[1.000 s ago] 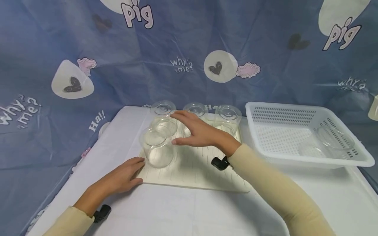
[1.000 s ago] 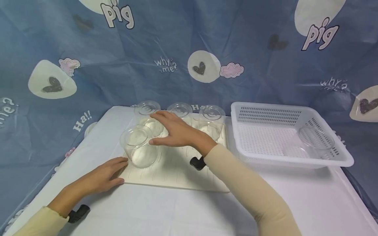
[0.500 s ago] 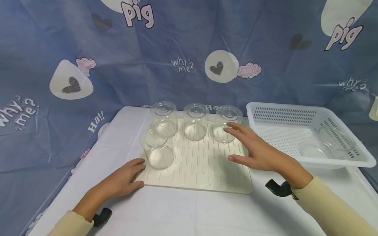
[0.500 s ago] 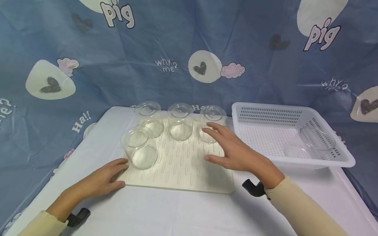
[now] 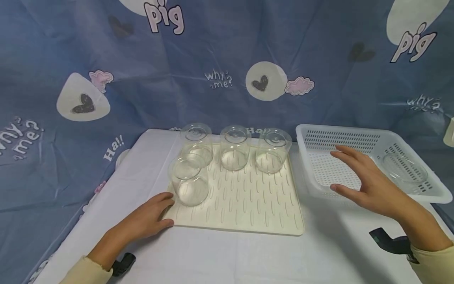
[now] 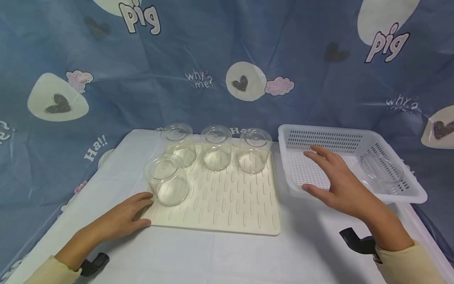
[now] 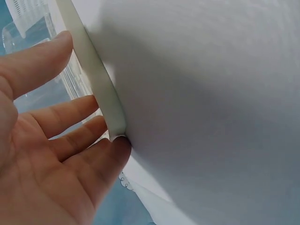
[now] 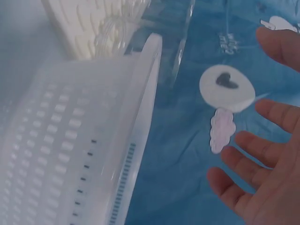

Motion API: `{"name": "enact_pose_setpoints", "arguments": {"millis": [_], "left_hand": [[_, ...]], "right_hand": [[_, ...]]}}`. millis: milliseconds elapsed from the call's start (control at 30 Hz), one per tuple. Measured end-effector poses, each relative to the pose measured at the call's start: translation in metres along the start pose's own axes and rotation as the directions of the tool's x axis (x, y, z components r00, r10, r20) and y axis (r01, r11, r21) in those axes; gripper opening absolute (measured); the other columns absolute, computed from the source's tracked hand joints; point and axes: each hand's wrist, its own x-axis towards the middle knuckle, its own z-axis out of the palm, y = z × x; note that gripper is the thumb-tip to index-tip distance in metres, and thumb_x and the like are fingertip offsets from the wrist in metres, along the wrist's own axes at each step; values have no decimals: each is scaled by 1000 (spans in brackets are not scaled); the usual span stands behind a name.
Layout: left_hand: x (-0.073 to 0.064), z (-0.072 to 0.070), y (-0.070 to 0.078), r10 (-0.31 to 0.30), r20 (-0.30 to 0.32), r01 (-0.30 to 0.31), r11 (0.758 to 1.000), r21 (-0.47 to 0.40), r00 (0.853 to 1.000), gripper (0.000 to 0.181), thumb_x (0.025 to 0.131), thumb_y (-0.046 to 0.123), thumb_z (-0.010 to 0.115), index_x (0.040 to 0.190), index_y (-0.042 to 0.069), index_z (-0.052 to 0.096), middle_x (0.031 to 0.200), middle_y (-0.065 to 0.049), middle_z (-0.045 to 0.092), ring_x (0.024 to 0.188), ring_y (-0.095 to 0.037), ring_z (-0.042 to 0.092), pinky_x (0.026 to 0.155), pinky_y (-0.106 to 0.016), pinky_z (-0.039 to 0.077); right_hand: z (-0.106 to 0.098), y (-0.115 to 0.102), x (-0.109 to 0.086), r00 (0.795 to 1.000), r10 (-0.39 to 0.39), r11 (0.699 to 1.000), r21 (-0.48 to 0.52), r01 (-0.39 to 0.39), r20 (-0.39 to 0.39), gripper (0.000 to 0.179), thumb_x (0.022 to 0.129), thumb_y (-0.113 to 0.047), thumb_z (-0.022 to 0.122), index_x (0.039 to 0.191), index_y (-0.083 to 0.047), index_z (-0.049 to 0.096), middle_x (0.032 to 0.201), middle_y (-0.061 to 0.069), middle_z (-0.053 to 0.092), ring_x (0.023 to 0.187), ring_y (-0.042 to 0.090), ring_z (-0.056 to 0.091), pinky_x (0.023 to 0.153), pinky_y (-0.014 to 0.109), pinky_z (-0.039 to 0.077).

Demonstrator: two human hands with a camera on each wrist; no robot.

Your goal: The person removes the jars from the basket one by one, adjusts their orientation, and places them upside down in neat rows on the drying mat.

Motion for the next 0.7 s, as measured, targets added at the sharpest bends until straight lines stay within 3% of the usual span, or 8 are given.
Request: {"name": "enact_pose_setpoints", "arguments": {"millis": [400, 500, 600, 633, 700], "left_hand": [[0, -2, -1, -4, 8, 4, 1000, 13, 1000, 56, 84, 25, 78, 128, -5, 60, 143, -25, 49, 133, -44, 49, 106, -57, 45], [1, -1, 0, -2, 6, 1, 1000, 8, 1000, 56, 83, 25, 78, 128, -6, 61, 143, -26, 50, 133, -45, 49, 106, -57, 45], [1, 0, 0, 2, 11, -2, 1000, 2, 1000, 57, 83, 26, 79, 127, -6, 61, 142, -26, 51, 132, -45, 49, 106, -58, 45], [1, 0, 0, 3, 11, -3, 1000, 1, 1000, 58, 83, 26, 79, 127, -6, 61, 142, -26, 51, 132, -45, 49, 106, -58, 45], [2, 1, 0, 9, 11, -9, 1000, 4, 1000, 58, 82, 27, 80, 126, -6, 61, 141, -26, 51, 132, -45, 49, 105, -58, 45]], "right_hand": [[-3, 27, -14, 999, 33, 999, 24, -32, -36, 89, 71, -4, 84, 149, -15, 43, 155, 21, 36, 146, 32, 29, 113, 73, 22], [-3, 33, -17, 999, 18, 1000, 5, -17, -52, 89, 69, -3, 85, 148, -13, 45, 152, 20, 39, 146, 9, 26, 125, 41, 21], [-5, 39, -19, 998, -6, 1000, -19, 5, -56, 89, 68, -3, 85, 148, -11, 46, 147, 20, 44, 139, -13, 22, 113, 7, 15], [-6, 41, -19, 998, -7, 999, -39, 5, -56, 89, 69, -4, 86, 147, -11, 46, 146, 21, 45, 136, -17, 21, 107, 2, 17], [-10, 46, -20, 999, 8, 997, -82, -12, -51, 88, 70, -6, 86, 148, -11, 45, 144, 22, 48, 135, -16, 24, 104, 12, 31]]}}
